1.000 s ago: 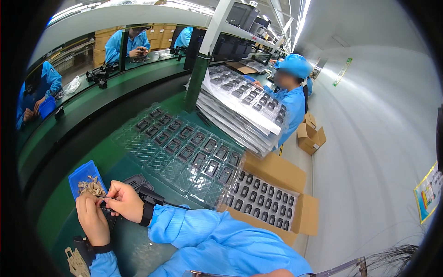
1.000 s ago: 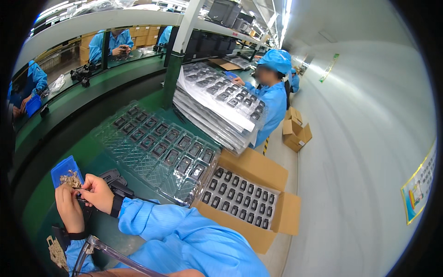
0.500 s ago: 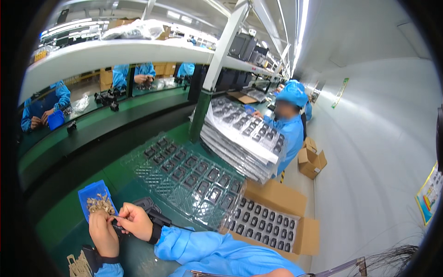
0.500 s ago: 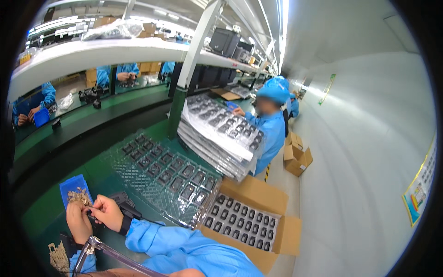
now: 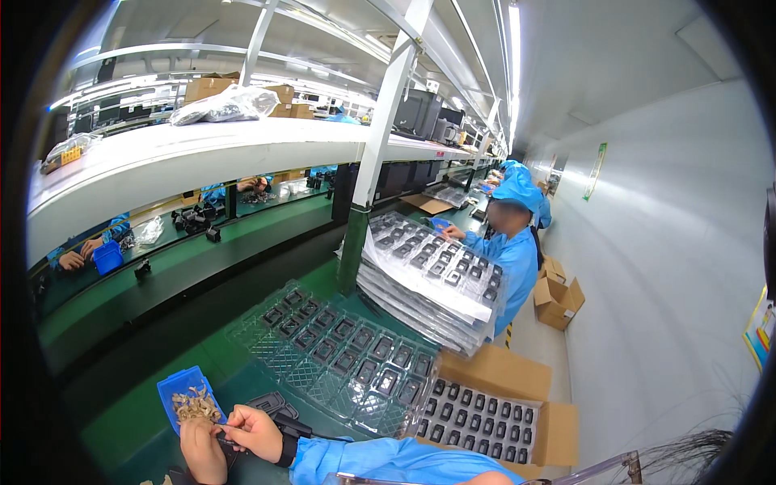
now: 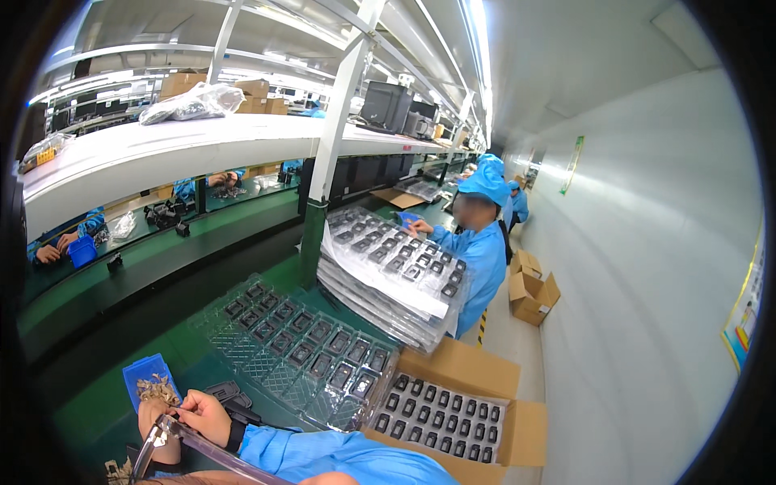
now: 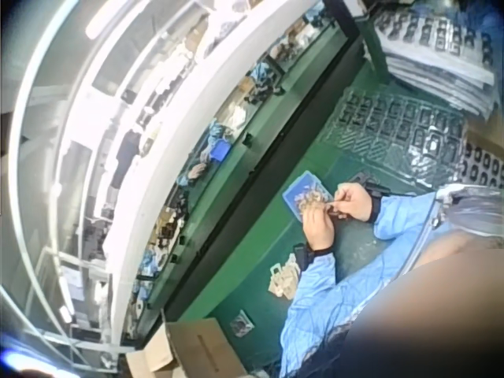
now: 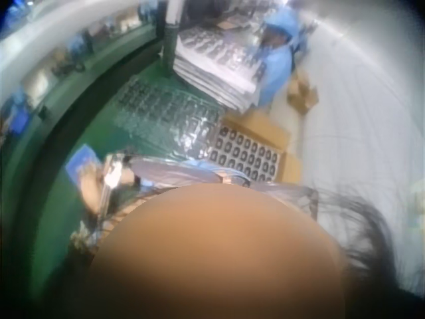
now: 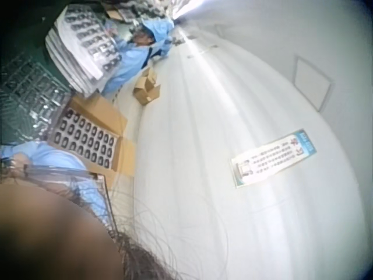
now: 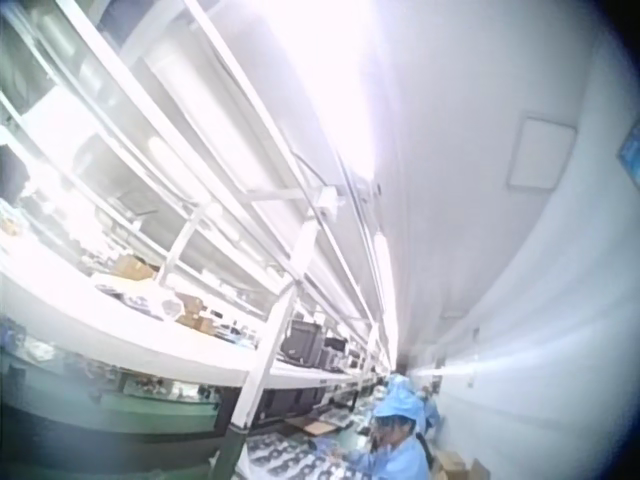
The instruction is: Assembling small plastic housings with internal components and clear lenses on a production line.
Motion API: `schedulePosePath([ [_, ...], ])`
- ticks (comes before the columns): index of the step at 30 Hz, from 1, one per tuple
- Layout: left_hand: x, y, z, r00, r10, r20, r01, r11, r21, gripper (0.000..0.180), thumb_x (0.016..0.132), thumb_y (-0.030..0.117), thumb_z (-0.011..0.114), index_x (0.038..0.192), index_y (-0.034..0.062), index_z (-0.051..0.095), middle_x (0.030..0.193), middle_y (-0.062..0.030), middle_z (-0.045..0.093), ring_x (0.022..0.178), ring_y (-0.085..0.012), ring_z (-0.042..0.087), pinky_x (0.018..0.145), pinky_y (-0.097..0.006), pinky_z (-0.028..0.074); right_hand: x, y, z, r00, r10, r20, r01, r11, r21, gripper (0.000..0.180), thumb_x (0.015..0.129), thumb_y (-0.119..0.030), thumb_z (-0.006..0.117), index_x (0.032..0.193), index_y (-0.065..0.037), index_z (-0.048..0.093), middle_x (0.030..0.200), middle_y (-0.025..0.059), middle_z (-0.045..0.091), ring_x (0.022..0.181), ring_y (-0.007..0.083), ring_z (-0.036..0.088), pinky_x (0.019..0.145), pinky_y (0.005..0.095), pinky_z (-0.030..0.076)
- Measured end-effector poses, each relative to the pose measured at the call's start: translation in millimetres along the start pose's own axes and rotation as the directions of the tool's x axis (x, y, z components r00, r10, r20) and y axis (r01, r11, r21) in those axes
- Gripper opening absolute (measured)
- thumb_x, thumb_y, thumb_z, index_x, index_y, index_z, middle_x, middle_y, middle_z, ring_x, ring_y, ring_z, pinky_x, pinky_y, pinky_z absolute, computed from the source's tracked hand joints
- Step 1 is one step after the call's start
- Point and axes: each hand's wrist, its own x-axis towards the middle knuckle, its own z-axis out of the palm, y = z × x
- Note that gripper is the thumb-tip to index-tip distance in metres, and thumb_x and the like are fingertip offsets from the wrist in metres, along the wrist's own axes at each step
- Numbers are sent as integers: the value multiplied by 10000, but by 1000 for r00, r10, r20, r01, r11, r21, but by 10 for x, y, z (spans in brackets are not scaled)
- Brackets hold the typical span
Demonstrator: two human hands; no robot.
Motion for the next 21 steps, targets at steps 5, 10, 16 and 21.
schedulePosePath([
  [5,-19,-125,7,997,44,62,-50,994,96,126,776,82,622,807,22,516,815,-132,523,767,-321,521,674,-411,433,4,-141,38,1000,-11,-23,11,1000,15,137,955,-93,631,895,-84,508,822,15,604,629,45,570,526,187,474],
  [10,122,152,-75,993,107,-48,-101,990,98,121,786,75,617,816,19,514,828,-134,521,775,-316,521,683,-408,434,-10,-347,219,992,-120,-28,120,993,8,135,944,-77,641,892,-75,516,772,11,622,585,44,554,504,195,454],
  [16,293,722,-251,971,234,-57,-230,971,71,115,798,66,610,827,16,511,842,-136,520,785,-310,521,693,-405,435,-482,-768,508,939,-322,-124,322,947,-19,157,923,-41,627,858,-72,488,786,27,644,561,52,542,476,222,432],
  [21,279,1109,-356,932,363,20,-362,932,-30,117,809,42,616,862,4,520,861,-144,515,812,-317,533,728,-400,454,-1086,-1122,580,900,-405,-160,406,913,-23,164,915,-46,634,855,-67,483,748,21,628,549,52,532,475,219,427],
])
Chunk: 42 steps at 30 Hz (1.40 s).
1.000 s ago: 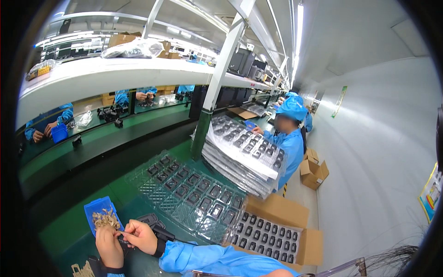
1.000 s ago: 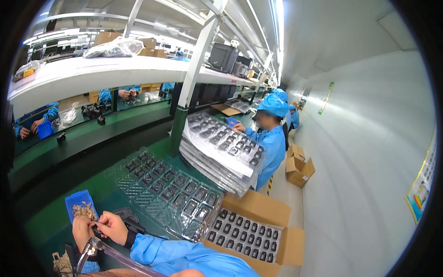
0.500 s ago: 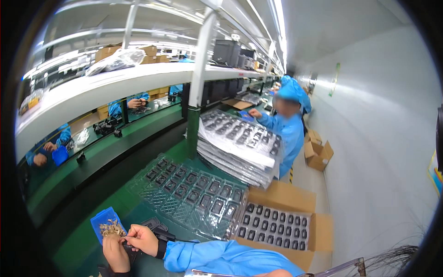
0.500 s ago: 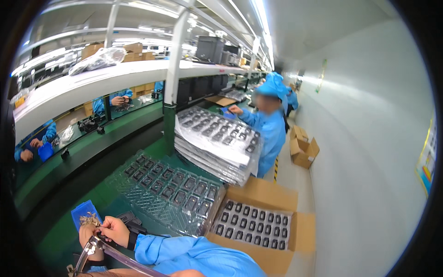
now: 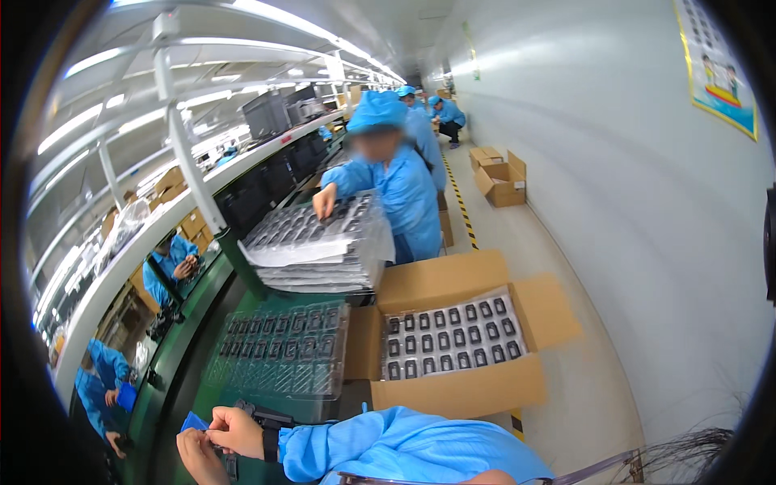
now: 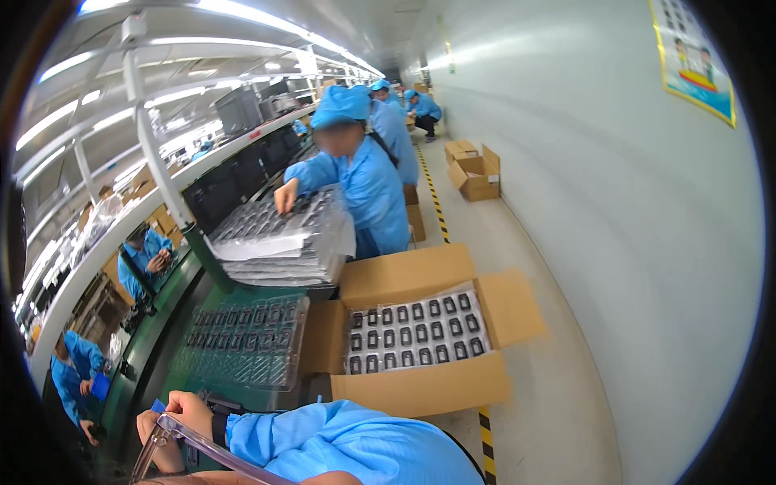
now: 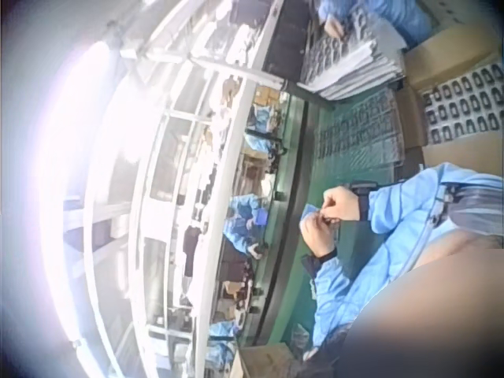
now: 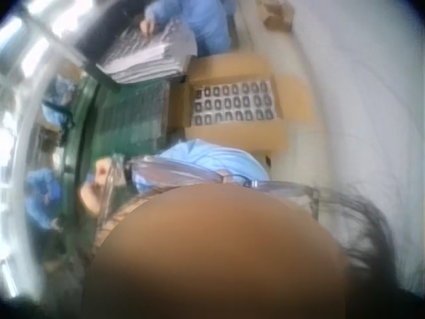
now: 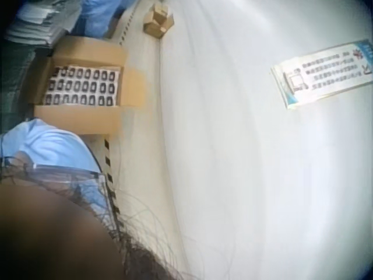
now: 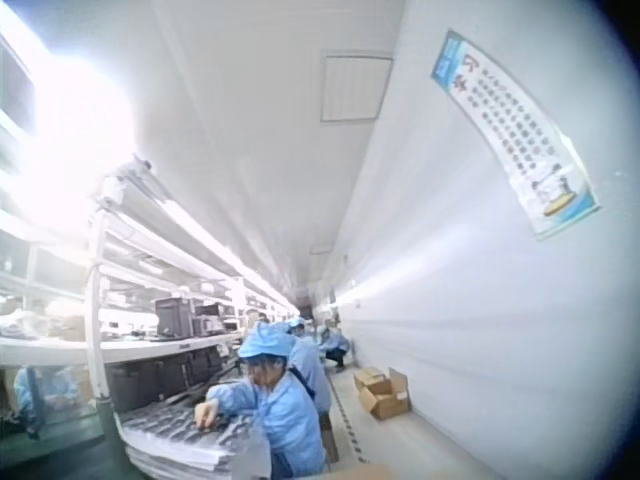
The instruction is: Assembling small plastic housings with internal components and clear lenses on a production line.
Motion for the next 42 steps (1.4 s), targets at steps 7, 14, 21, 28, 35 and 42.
schedulePosePath([
  [7,123,715,-114,996,-80,39,88,958,-272,110,870,27,636,949,29,560,868,-39,548,782,-131,535,688,-282,443,-491,-613,-31,972,-235,9,234,963,-133,210,910,-86,657,814,-60,473,705,5,584,595,57,551,494,230,429],
  [14,394,1660,-345,980,-172,103,193,946,-261,187,837,47,687,951,33,539,776,11,538,641,-62,489,542,-210,369,-866,-1040,-43,841,-540,23,501,764,-407,247,868,-93,686,796,-24,459,671,64,586,616,106,569,546,289,436],
  [21,403,1662,-287,999,20,-40,-18,999,37,211,807,107,711,885,39,528,754,-20,525,671,-117,495,578,-273,393,-962,-1135,-125,780,-617,104,569,631,-527,235,865,-141,693,841,-20,493,709,112,590,629,164,590,551,327,433],
  [28,335,1643,-341,980,-197,11,195,958,-208,238,787,113,739,858,43,523,757,-28,507,680,-135,485,593,-286,401,-895,-883,-10,809,-577,110,569,724,-389,325,963,-322,631,1137,-65,534,812,67,591,702,137,591,574,306,455],
  [35,290,1568,-351,993,90,70,-94,994,52,167,803,73,699,845,23,546,750,-98,540,684,-252,548,632,-373,422,-637,-808,-246,972,108,207,-115,993,19,206,1035,-315,531,1141,-143,570,810,-64,580,658,34,512,547,211,393],
  [42,147,1222,-118,996,94,-4,-94,993,-66,162,781,93,698,818,12,562,744,-144,566,688,-312,567,632,-396,436,-674,-793,-205,943,252,218,-264,964,29,223,1062,-346,436,1084,-171,573,823,-62,584,696,28,516,553,221,394],
])
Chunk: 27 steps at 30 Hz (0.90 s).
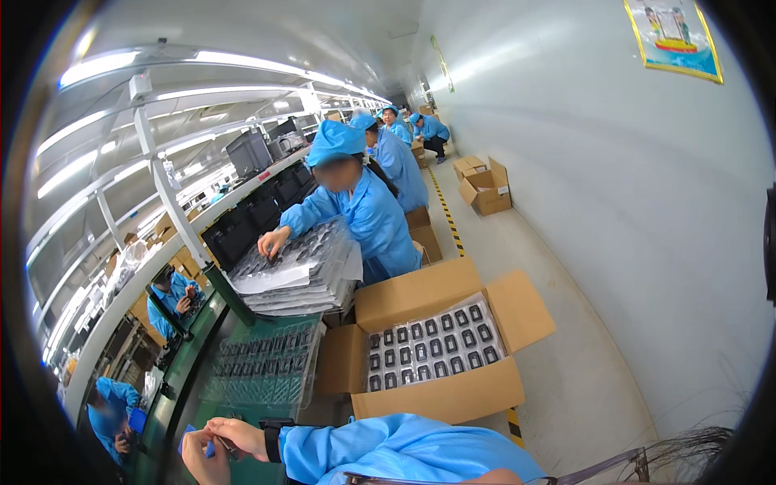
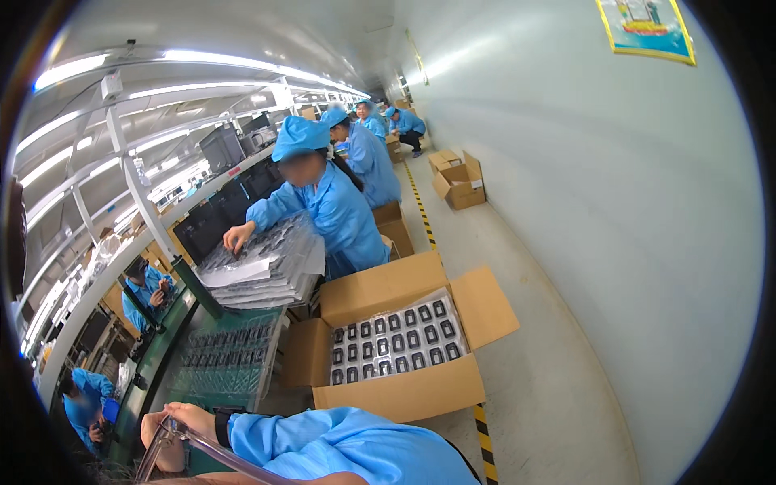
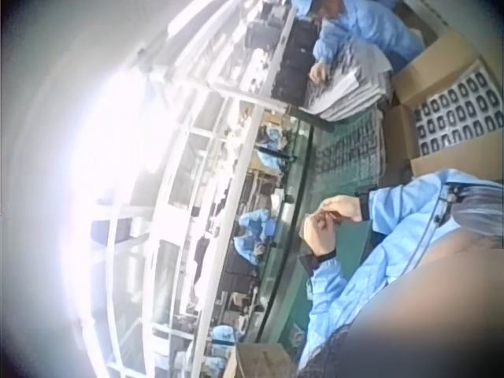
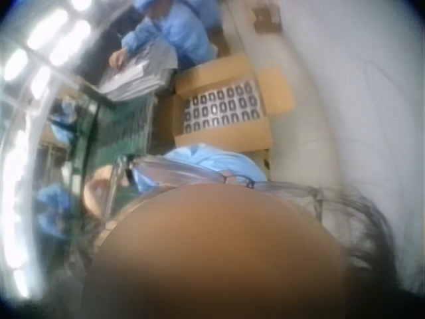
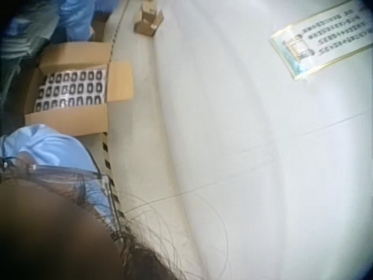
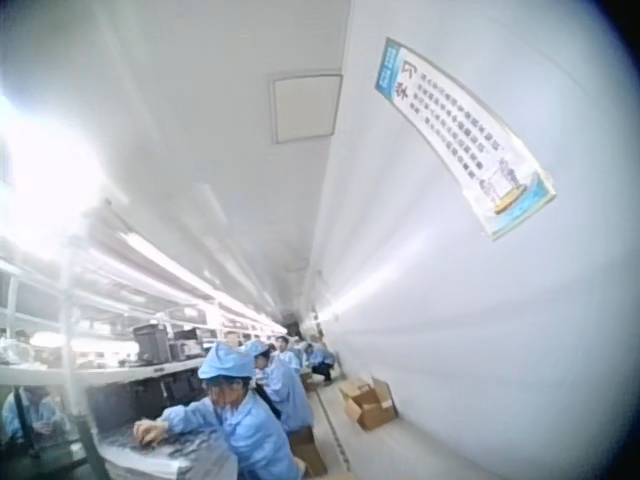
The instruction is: Assembling small plastic housings with internal components and clear lenses on a production line.
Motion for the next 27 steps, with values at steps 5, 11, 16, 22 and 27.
schedulePosePath([
  [5,-134,-291,146,980,-201,10,201,980,-9,177,801,105,709,816,21,554,729,-107,572,671,-242,563,618,-365,437,534,668,-180,942,-299,-153,234,910,-343,260,1085,-306,385,1022,-108,540,839,-24,547,724,35,479,615,228,409],
  [11,-291,-731,203,957,-286,-44,272,940,-204,194,896,130,677,828,40,519,759,-33,582,678,-150,515,629,-293,429,824,849,-103,901,-394,-181,313,880,-357,282,1097,-268,363,997,-55,519,825,-20,493,751,49,440,666,220,406],
  [16,-305,-987,38,975,-217,-51,202,956,-214,280,724,-150,652,802,28,450,820,-136,633,756,-275,605,728,-354,480,1044,991,-30,968,-204,-145,185,973,-136,286,1102,-280,350,1020,-69,525,851,-20,488,758,46,438,668,209,405],
  [22,-208,-1344,-59,961,-247,-128,234,966,-107,268,737,-138,664,807,20,460,794,-129,629,722,-277,609,685,-357,486,1581,1161,-46,969,-211,-125,187,965,-184,250,1095,-250,372,1019,-67,524,896,-18,488,840,51,451,779,222,420],
  [27,-153,-1604,-29,930,-315,-190,301,948,-102,226,771,-111,683,833,5,499,779,-99,610,705,-201,581,688,-307,456,1944,1250,-139,985,-167,-40,161,981,-111,245,1090,-259,392,1032,-72,540,903,-19,498,829,45,463,743,210,423],
])
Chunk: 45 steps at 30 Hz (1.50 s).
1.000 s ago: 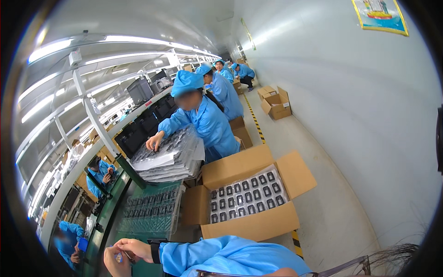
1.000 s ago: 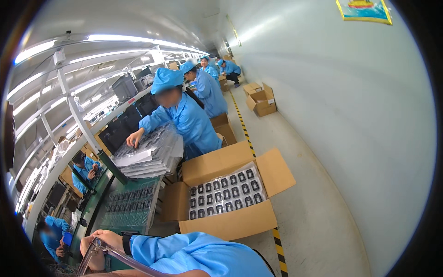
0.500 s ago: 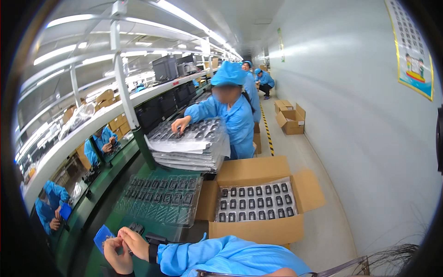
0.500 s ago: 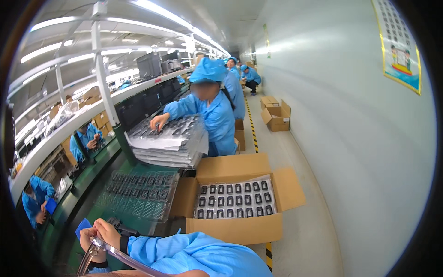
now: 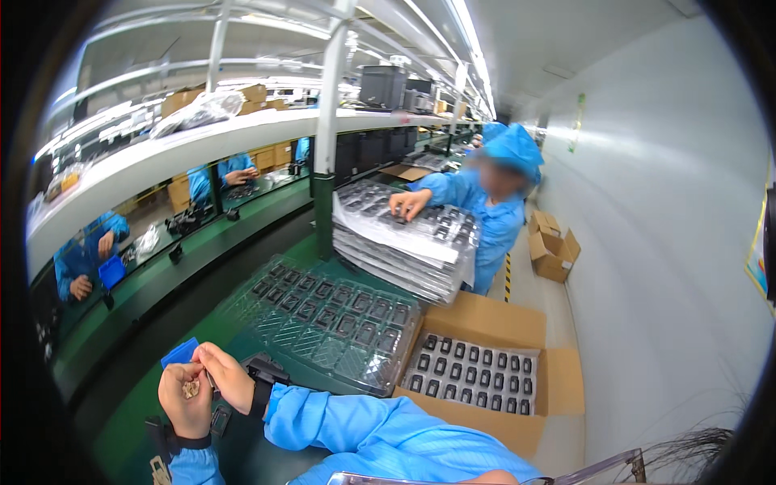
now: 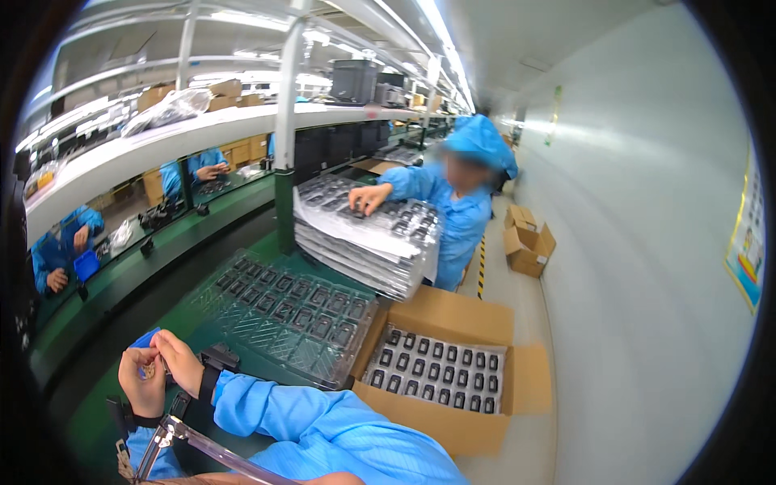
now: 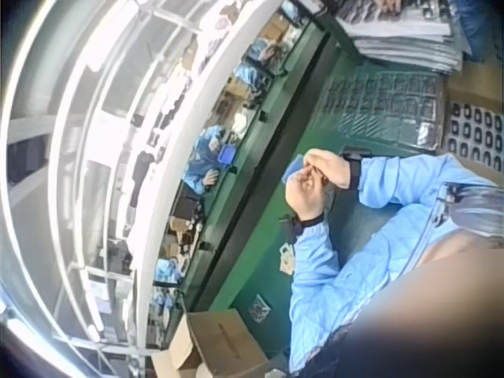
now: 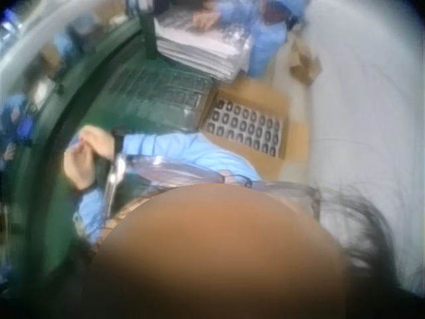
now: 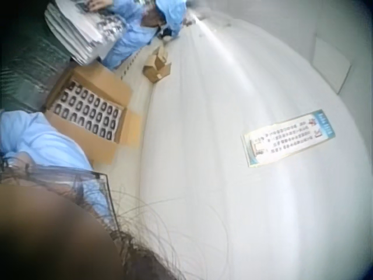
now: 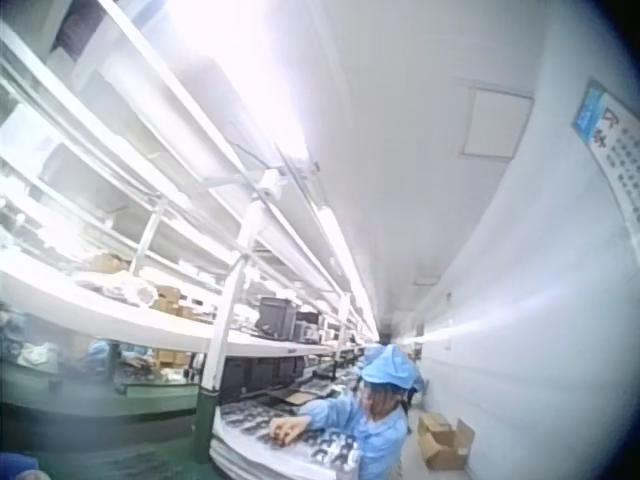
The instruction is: Assembling small plastic housings with internal components and clear lenses on a production line.
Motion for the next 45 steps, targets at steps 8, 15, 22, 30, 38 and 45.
schedulePosePath([
  [8,-234,-602,-35,974,-214,-68,219,974,65,222,773,-91,672,837,26,494,782,-70,577,668,-179,520,634,-302,422,295,446,-133,990,81,112,-68,991,-116,188,1035,-173,540,1186,-78,480,840,-30,530,742,18,522,595,187,402],
  [15,-203,-678,-106,952,-304,15,301,948,98,240,731,-84,688,871,24,525,800,-112,592,698,-270,580,607,-357,456,62,370,-246,923,230,309,-246,969,11,845,902,-157,734,1569,-58,223,1559,64,335,1261,151,497,966,283,474],
  [22,-232,-713,-111,940,-338,45,323,925,200,242,751,-42,699,945,20,567,833,-123,612,739,-294,627,639,-367,505,-15,340,-337,912,411,2,-409,909,-75,358,1053,-210,502,1331,11,547,1177,152,672,892,186,709,719,273,588],
  [30,-288,-726,29,569,-745,348,781,356,-514,265,909,-12,666,1150,8,558,1145,-125,616,999,-170,644,801,-290,577,12,172,-353,928,373,18,-373,926,63,247,1063,-210,469,1218,-18,480,1103,201,668,832,249,714,680,300,592],
  [38,-330,-757,-2,577,-714,396,759,291,-582,164,925,-69,621,1084,-32,614,1105,-114,655,1006,-164,663,842,-278,569,56,181,-284,958,269,-99,-278,956,-91,209,1034,-158,525,1194,-28,496,1074,116,648,937,182,679,685,268,577],
  [45,-346,-850,-10,614,-701,364,666,212,-716,165,950,-75,562,1096,-25,619,1078,-120,682,1008,-197,684,905,-308,549,73,178,-327,951,299,-77,-303,952,-45,221,997,-23,510,1200,36,575,1155,185,666,1072,251,681,740,299,621],
])
